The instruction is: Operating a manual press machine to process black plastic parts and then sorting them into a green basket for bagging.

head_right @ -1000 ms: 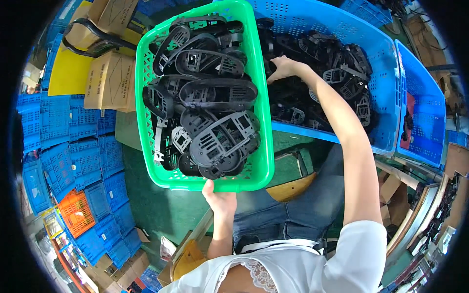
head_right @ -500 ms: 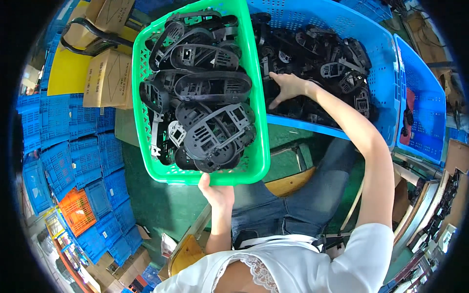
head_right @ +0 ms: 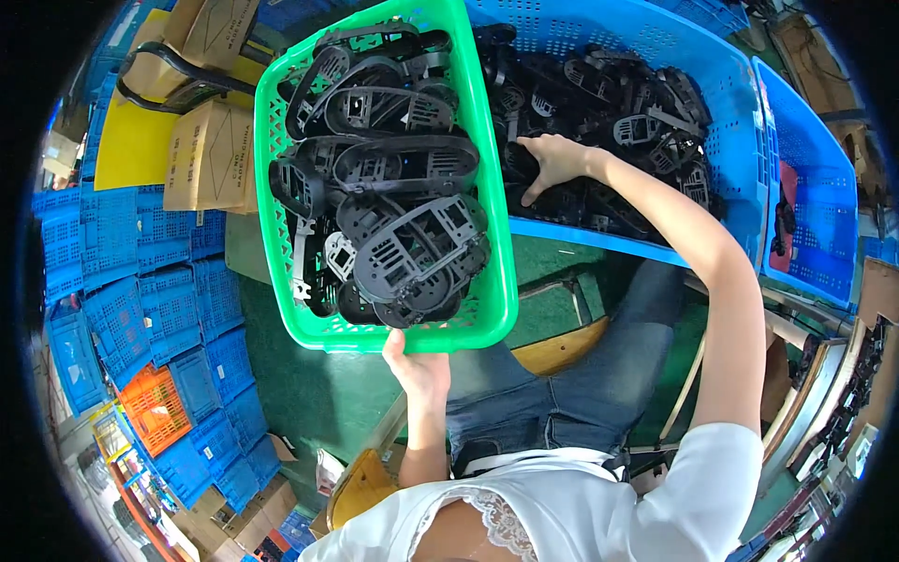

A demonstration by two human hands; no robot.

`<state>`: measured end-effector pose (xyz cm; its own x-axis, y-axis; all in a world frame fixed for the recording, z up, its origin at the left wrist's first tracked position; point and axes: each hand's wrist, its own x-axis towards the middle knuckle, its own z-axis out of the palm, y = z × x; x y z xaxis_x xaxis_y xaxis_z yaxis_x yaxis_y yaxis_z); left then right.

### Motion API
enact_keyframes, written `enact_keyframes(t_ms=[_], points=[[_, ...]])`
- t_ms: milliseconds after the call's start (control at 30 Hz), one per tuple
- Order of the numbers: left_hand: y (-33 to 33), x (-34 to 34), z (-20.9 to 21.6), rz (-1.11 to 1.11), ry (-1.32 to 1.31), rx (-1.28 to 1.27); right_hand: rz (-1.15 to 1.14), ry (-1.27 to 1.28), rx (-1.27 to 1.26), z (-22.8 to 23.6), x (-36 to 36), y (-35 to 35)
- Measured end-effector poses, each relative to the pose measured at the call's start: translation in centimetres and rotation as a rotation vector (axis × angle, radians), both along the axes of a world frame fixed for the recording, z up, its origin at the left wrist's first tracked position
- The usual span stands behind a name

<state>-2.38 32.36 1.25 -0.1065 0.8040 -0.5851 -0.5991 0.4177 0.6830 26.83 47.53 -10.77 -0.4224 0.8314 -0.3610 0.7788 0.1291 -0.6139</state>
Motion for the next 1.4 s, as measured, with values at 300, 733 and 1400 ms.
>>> enact_keyframes(t_ms=[300,733,1400], points=[[-0.4,-0.8,-1.2,0.037,0.021,-0.027,-0.082,0.318,0.002,0.7,-0.1,-1.4],[-0.2,-1.0,-1.3,-0.003,-0.003,0.024,-0.856,0.739,-0.325,9.3,5.1,-1.6],[0.5,-0.2,-1.3,-0.063,-0.110,0.148,0.227,-0.138,0.670,22.1,-11.4,8.0]])
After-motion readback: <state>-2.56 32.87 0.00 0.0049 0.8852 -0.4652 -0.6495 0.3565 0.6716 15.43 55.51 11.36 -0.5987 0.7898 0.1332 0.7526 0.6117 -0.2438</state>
